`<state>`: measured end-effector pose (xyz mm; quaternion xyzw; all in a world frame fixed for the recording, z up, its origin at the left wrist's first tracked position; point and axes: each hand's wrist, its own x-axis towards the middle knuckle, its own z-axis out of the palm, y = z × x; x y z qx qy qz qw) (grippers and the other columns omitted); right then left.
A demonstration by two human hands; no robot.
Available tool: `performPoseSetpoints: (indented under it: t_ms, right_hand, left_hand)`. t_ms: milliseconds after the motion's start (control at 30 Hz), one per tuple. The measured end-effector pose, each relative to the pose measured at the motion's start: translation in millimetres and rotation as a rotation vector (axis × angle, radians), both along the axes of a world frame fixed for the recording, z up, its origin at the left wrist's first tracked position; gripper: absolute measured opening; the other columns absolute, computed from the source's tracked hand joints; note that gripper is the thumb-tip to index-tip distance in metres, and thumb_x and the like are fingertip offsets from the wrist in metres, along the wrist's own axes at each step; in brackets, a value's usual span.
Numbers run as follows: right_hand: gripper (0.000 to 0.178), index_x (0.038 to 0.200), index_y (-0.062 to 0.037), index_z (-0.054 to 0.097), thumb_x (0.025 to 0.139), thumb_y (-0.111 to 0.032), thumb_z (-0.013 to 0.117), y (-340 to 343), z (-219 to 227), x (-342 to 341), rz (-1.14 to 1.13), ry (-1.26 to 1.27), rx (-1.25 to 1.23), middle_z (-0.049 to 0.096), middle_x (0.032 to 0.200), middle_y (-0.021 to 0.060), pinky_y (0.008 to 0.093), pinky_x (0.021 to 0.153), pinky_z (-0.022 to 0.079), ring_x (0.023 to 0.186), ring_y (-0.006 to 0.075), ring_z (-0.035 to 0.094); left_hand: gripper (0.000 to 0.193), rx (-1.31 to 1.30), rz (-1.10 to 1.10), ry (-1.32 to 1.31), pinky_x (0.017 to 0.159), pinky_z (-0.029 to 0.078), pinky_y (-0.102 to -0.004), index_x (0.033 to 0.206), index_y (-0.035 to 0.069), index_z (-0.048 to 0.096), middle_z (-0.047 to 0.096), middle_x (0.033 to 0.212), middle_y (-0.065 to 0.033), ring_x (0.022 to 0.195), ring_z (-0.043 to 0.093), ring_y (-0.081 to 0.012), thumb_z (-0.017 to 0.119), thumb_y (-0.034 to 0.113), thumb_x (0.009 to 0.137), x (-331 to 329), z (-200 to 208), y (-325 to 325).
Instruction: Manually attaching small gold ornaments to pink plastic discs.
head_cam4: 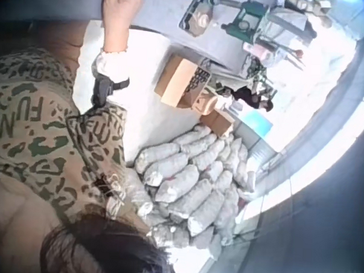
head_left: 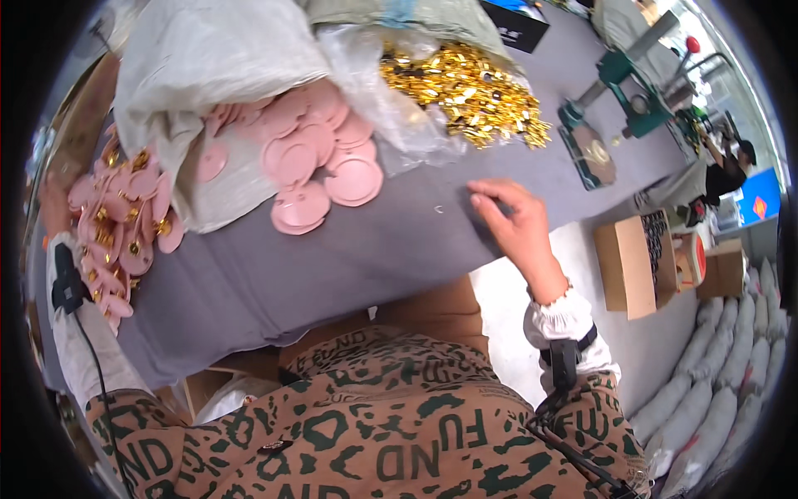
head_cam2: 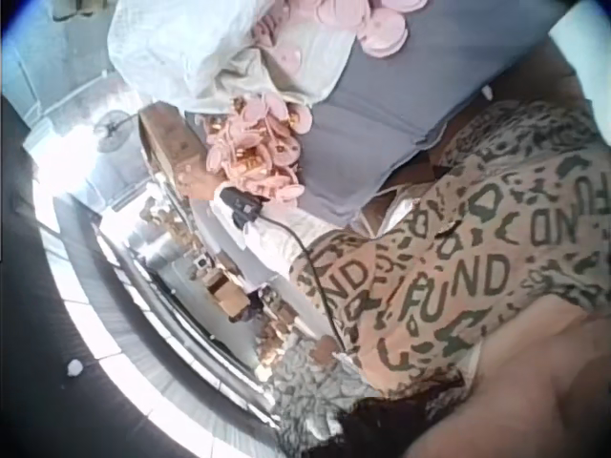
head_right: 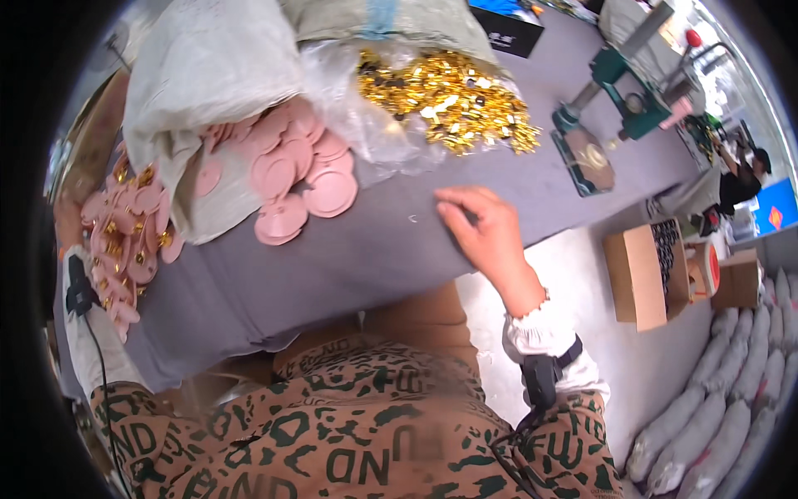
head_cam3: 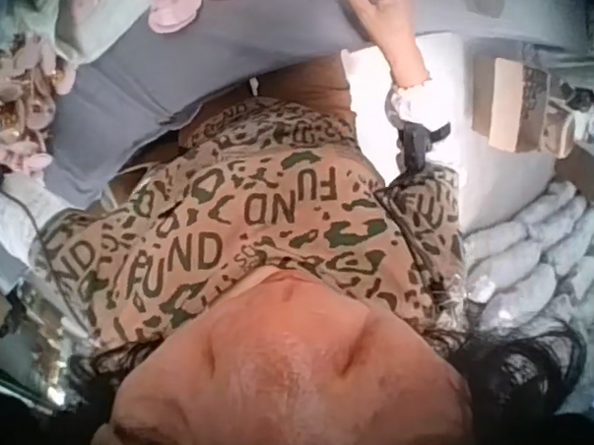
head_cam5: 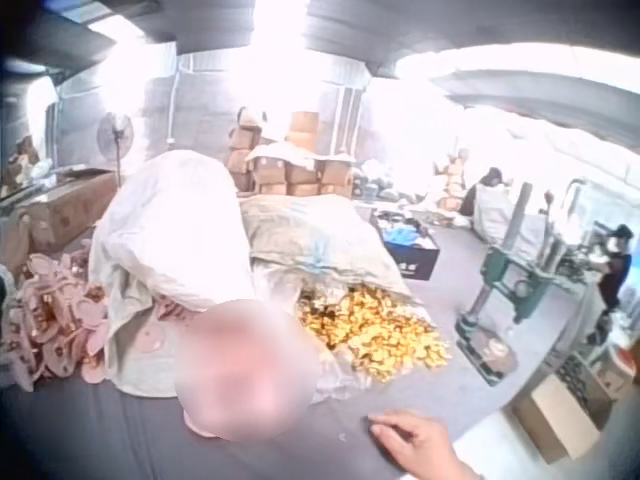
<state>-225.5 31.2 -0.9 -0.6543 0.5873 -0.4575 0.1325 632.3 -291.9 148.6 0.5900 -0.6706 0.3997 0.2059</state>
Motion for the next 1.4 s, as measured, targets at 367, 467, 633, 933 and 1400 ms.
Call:
performPoseSetpoints:
  t_ms: [367,467,633,933,1400]
  right_hand:
    - [0.026,0.099,-0.0076,0.069,0.073,-0.009,0.072,-73.0,-23.8,-60.7,-0.349,0.548,-0.018,0.06,0.101,0.0114,0.0404,0.088,0.046,0.1,0.0301,0.055]
    - [0.03,0.102,-0.0067,0.068,0.072,-0.009,0.073,-68.6,-29.0,-64.0,-0.289,0.545,-0.048,0.062,0.099,0.0119,0.0403,0.086,0.047,0.096,0.0317,0.057]
    - [0.027,0.103,-0.0037,0.067,0.077,-0.003,0.072,-37.6,-8.9,-38.8,-0.209,-0.164,-0.041,0.065,0.102,0.011,0.0346,0.08,0.052,0.09,0.0261,0.065]
    - [0.032,0.103,-0.0045,0.068,0.073,0.001,0.074,6.8,29.7,32.8,0.291,0.02,-0.107,0.068,0.106,0.0107,0.0335,0.08,0.053,0.097,0.027,0.066]
    - [0.028,0.107,-0.0001,0.068,0.079,0.0,0.073,16.4,20.8,78.3,0.276,-0.523,0.31,0.069,0.106,0.0099,0.0255,0.075,0.055,0.086,0.0155,0.067]
  left_hand:
    - [0.052,0.746,-1.0,2.201,0.091,0.05,-0.0384,0.134,0.008,0.042,0.055,0.123,-0.0173,0.108,0.059,-0.0294,0.038,0.049,0.101,-530.7,-94.0,221.0]
    - [0.051,1.204,-1.289,2.547,0.086,0.052,-0.0429,0.133,0.012,0.042,0.057,0.118,-0.018,0.103,0.061,-0.0331,0.034,0.051,0.101,-586.9,-126.0,255.1]
    - [0.056,1.55,-0.973,2.607,0.089,0.051,-0.0439,0.133,0.015,0.042,0.057,0.121,-0.0161,0.108,0.059,-0.0356,0.03,0.057,0.099,-636.1,-127.2,275.3]
    - [0.073,1.591,-0.969,2.369,0.088,0.045,-0.0332,0.137,0.01,0.039,0.054,0.109,-0.0064,0.102,0.053,-0.017,0.035,0.068,0.094,-655.0,-123.4,282.1]
    - [0.066,0.945,-1.215,1.437,0.099,0.037,-0.0329,0.142,0.003,0.035,0.042,0.133,-0.0101,0.115,0.046,-0.0193,0.028,0.054,0.101,-632.8,-158.3,305.0]
